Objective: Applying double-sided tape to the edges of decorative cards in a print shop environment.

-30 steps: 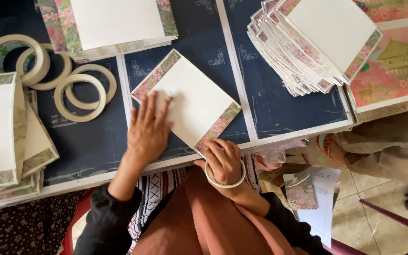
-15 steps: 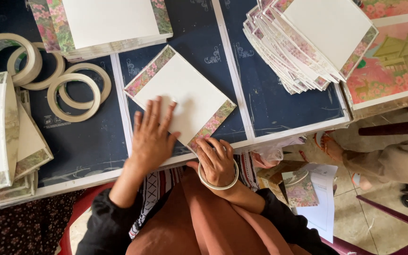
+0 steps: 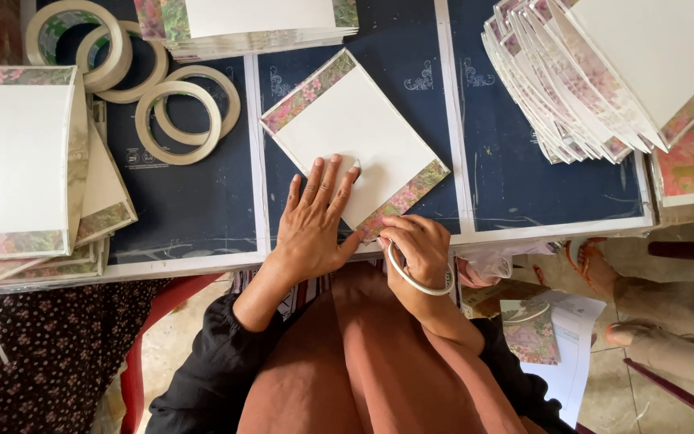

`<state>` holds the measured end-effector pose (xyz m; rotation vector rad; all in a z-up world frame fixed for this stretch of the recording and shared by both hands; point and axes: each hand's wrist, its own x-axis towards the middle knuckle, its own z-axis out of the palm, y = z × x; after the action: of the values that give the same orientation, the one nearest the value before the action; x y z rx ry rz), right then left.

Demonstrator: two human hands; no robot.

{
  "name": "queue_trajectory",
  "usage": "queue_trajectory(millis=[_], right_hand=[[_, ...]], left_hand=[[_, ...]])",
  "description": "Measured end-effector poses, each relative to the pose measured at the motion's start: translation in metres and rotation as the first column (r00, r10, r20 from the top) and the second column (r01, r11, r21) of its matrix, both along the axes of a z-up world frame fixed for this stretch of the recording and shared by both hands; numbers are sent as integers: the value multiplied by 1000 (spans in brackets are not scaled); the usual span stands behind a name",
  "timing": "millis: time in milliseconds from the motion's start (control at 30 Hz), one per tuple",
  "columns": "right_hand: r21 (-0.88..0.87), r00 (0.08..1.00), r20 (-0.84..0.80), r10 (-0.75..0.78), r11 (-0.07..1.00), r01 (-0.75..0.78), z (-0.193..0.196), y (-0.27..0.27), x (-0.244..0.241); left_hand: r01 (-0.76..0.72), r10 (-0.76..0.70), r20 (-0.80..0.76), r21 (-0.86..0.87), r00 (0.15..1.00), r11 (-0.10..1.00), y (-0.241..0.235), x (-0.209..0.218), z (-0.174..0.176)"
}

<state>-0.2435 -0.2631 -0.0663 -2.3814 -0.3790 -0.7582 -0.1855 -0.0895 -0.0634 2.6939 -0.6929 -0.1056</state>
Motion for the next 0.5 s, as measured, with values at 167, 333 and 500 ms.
queue_trajectory(millis=[167,333,500], right_hand=[[-88,998,55,-30,995,35,-22,-6,11],[-141,996,84,-33,989,45,-16,-2,15],[-37,1000,11,15,999,-14,-23,-35,30]], left_hand=[[-1,2,-28,36,1000,999,-2,0,4],[-14,15,-67,24,998,1000,-7,-1,4],[-28,34,-90,68,995,997,-12,-1,4]])
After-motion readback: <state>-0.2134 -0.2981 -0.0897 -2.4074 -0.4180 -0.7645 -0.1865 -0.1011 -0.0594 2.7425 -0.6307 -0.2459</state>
